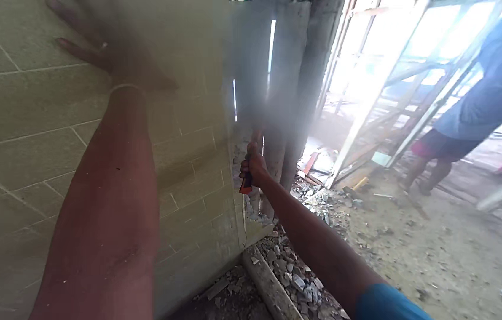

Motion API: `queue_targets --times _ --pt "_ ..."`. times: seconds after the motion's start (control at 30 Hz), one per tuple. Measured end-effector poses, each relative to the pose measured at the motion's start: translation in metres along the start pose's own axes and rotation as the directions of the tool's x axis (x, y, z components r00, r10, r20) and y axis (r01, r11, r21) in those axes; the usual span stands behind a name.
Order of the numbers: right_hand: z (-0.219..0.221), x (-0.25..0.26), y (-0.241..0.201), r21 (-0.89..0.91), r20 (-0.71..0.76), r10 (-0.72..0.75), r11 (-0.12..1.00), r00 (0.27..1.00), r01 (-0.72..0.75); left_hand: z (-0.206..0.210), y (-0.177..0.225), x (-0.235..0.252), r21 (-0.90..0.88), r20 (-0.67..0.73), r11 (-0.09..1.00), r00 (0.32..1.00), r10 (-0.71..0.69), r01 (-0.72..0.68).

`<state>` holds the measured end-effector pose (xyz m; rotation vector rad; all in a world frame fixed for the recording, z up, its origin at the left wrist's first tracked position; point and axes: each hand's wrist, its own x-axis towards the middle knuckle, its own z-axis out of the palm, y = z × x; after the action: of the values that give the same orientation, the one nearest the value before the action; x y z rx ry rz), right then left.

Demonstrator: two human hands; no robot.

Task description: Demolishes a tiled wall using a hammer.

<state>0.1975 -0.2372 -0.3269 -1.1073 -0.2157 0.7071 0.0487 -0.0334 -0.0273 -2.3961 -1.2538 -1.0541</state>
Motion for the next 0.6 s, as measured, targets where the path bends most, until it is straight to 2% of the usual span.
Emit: queue_targets --times 0.1,0.2,0.27,0.33,0.43,0.53,0.6 --pt "-0.001 -0.025 -0.044 -0.08 0.004 0.052 0.995 0.999 -0.051 0.006 -0.002 0.005 -0.038 -0.012 0.999 1.0 -0.008 0.007" --pt "-0.015 -0.041 -0.067 -0.116 0.051 0.059 0.992 0.997 -0.053 0.006 0.001 0.0 -0.092 -0.062 0.996 0.998 -0.009 0.004" --pt "-0.028 -0.057 -0.054 -0.041 0.063 0.04 0.998 0.997 -0.037 -0.001 0.002 0.001 -0.134 -0.094 0.991 0.995 -0.027 0.014" --pt "-0.052 -0.084 -0.017 0.039 0.02 0.071 0.997 0.997 -0.072 0.001 0.0 0.003 -0.117 -0.087 0.993 0.996 -0.007 -0.003" --pt "-0.073 -0.095 0.003 0.016 -0.065 0.071 0.997 0.995 -0.07 0.001 0.0 -0.001 -0.171 -0.028 0.984 0.999 0.04 -0.044" --pt "-0.064 -0.082 -0.011 -0.08 -0.059 -0.012 0.997 0.998 0.007 -0.007 -0.002 -0.011 -0.271 0.056 0.958 0.993 0.108 -0.089" --pt "-0.047 -0.07 -0.025 -0.266 -0.023 -0.141 0.955 0.99 0.13 0.01 -0.012 -0.007 -0.334 0.019 0.929 0.985 0.174 -0.158"
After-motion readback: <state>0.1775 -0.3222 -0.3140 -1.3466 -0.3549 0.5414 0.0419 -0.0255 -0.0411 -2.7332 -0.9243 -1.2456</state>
